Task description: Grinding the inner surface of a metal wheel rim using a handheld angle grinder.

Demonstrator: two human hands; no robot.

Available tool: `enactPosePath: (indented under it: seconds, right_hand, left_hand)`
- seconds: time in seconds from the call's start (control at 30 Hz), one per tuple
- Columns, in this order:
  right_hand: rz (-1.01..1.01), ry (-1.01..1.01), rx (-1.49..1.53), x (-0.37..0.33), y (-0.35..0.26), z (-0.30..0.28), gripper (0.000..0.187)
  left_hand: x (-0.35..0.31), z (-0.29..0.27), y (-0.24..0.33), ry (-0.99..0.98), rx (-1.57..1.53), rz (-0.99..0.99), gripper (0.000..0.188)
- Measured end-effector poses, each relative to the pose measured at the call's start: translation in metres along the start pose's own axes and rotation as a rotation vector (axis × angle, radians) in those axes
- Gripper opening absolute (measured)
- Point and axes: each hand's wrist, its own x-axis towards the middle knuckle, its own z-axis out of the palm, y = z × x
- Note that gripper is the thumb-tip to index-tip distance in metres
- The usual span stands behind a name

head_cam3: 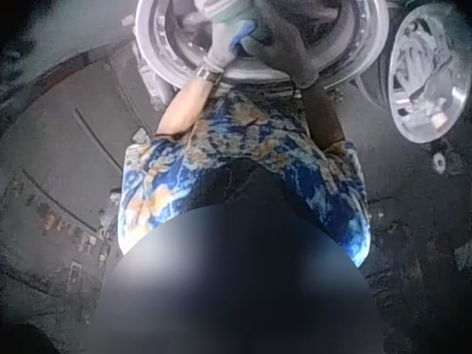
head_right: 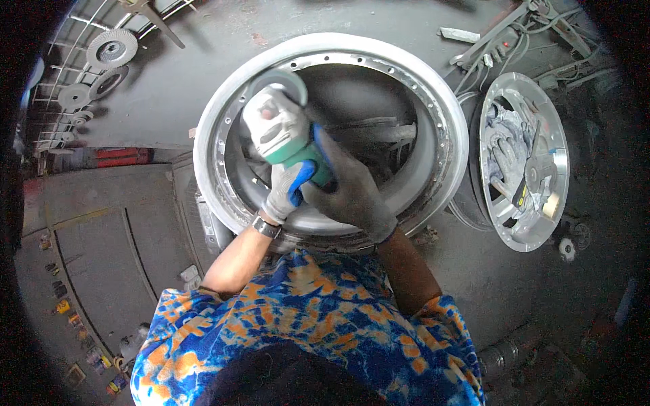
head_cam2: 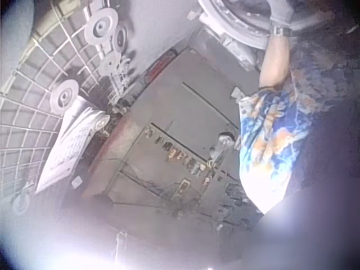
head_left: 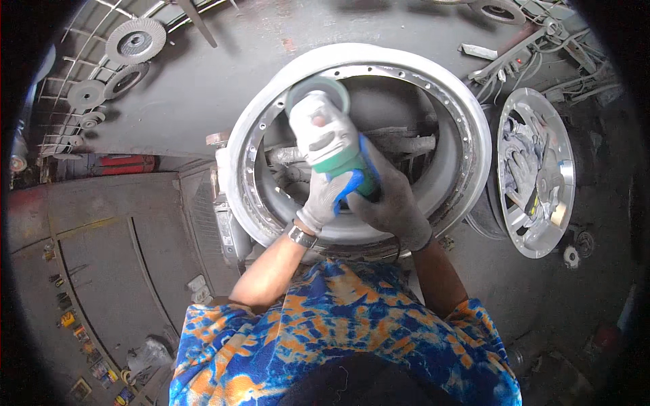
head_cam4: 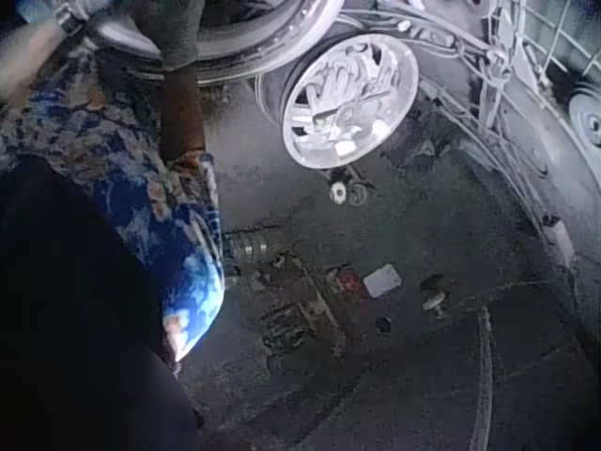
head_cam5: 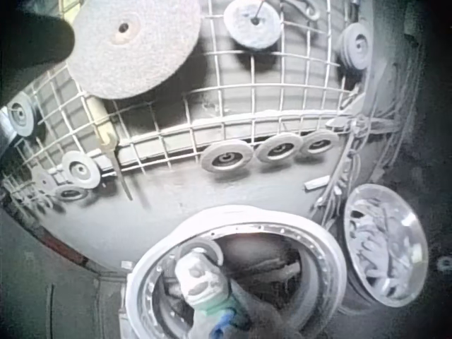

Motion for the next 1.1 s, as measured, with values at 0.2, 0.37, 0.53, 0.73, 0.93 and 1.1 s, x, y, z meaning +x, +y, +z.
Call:
enactPosePath:
  seconds: [0.2,0.37,0.53,0.73,0.93,1.1]
  right_hand:
    - [0.308,0.319,0.338,-0.029,0.003,-0.012,0.085]
    - [0.272,0.322,0.352,-0.027,-0.001,-0.01,0.086]
    - [0.077,0.076,0.064,0.0,-0.009,-0.002,0.087]
    - [0.061,0.025,0.114,0.003,-0.018,-0.01,0.08]
    - [0.262,0.364,0.26,-0.037,-0.002,-0.032,0.076]
    - [0.31,0.57,0.361,-0.073,0.012,-0.033,0.066]
  left_hand:
    - [0.055,0.043,0.024,-0.288,0.279,0.034,0.038]
    - [0.054,0.041,0.031,-0.311,0.32,-0.001,0.034]
    - [0.005,0.016,0.015,0.065,-0.089,0.058,0.054]
    - [0.006,0.016,0.014,0.034,-0.106,-0.007,0.06]
    - [0.053,0.078,0.04,-0.236,0.071,-0.115,0.027]
    - [0.065,0.106,0.034,-0.477,0.414,-0.066,0.031]
